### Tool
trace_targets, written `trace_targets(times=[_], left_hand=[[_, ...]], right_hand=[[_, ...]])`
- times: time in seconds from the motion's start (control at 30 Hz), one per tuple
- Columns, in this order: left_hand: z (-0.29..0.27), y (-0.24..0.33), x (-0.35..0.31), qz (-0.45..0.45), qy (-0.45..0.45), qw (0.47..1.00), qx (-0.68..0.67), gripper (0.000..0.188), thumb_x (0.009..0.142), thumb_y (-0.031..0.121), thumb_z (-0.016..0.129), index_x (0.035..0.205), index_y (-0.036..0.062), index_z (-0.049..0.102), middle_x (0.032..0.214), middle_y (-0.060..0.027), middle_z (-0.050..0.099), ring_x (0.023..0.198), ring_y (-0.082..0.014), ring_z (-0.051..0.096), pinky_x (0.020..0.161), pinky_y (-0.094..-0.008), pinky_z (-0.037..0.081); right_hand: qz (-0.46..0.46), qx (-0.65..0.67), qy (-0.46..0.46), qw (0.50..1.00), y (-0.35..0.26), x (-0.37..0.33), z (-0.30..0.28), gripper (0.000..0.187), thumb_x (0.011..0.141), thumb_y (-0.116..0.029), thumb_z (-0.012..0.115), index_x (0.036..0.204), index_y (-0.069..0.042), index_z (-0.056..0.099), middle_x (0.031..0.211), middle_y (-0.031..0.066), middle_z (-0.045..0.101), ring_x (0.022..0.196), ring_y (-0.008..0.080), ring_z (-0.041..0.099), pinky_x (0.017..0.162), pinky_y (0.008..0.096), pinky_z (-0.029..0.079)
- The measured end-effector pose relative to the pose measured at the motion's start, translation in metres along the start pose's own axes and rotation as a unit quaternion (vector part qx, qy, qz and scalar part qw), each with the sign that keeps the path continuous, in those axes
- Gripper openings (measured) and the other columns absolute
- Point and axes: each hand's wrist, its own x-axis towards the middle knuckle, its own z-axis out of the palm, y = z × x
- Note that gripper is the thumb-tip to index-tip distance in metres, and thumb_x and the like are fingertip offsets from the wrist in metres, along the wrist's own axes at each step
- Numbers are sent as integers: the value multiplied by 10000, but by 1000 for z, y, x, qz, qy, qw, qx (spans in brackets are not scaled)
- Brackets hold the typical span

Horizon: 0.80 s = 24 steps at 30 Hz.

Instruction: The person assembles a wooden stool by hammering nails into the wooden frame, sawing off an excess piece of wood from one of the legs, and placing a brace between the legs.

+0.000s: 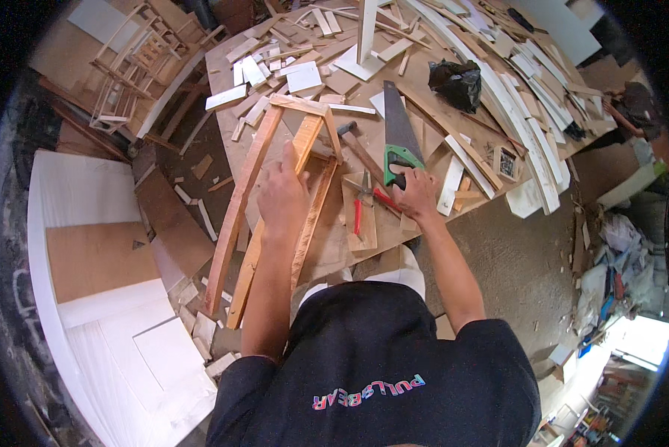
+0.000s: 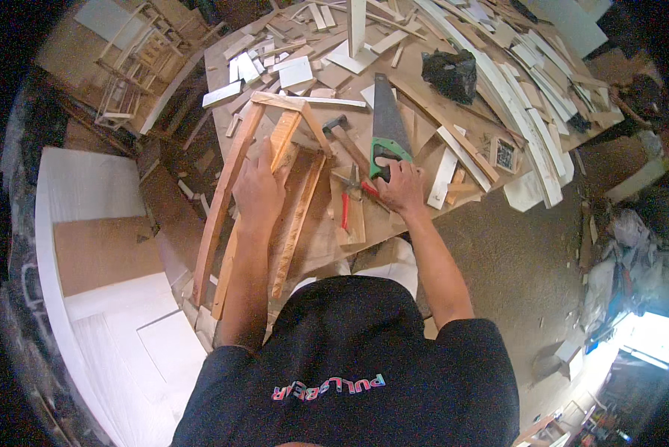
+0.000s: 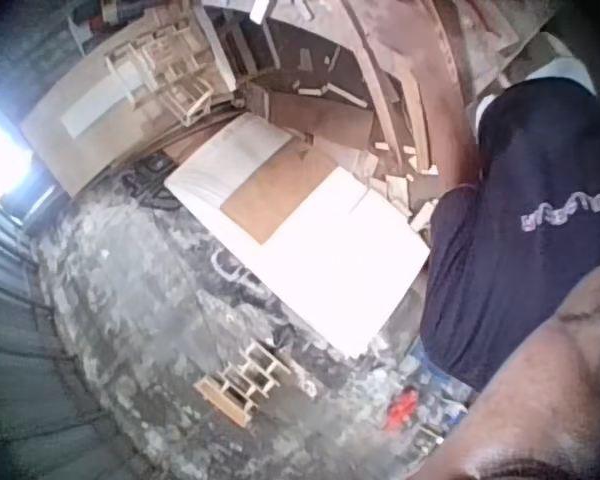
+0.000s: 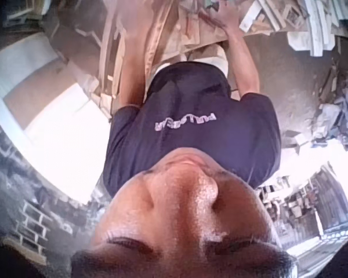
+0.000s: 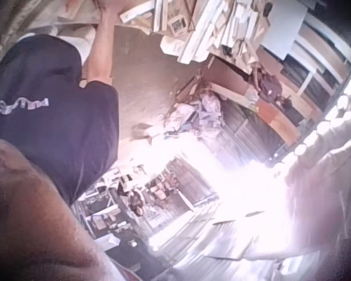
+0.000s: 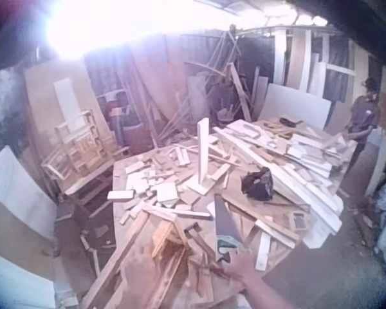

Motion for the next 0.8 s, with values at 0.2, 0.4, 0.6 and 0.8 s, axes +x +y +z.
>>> trace_targets(times=[0.2, 0.4, 0.6, 0.8], left_hand=[[-22, -35, -15, -25, -119, 990, -69, 633, 958, 221, 669, 1543, 172, 432, 1119, -175, 692, 966, -369, 697, 814, -482, 559], [-70, -63, -75, 3, -116, 988, -106, 688, 919, 167, 709, 1548, 224, 435, 1179, -150, 694, 1020, -368, 688, 864, -470, 546], [-116, -88, -113, 76, -153, 975, -143, 729, 867, 102, 750, 1532, 201, 468, 1143, -197, 709, 1024, -388, 689, 861, -474, 531], [-139, -131, -157, 153, -196, 958, -140, 718, 853, 128, 759, 1518, 183, 493, 1113, -192, 710, 994, -370, 693, 833, -455, 541]], right_hand=[[252, 317, 228, 885, -56, -69, -16, 358, 905, -349, 744, 1011, -11, 691, 890, 138, 707, 826, 319, 669, 770, 410, 509], [273, 367, 331, 825, -99, -197, -23, 252, 935, -236, 741, 937, -2, 645, 757, 33, 629, 661, 141, 583, 604, 330, 479], [320, 396, 377, 774, -131, -280, -19, 197, 952, -212, 733, 943, -46, 627, 729, 8, 589, 614, 74, 529, 545, 267, 417], [334, 418, 446, 718, -192, -367, 1, 169, 967, -191, 717, 970, -44, 635, 764, -9, 591, 616, 80, 527, 550, 260, 410]])
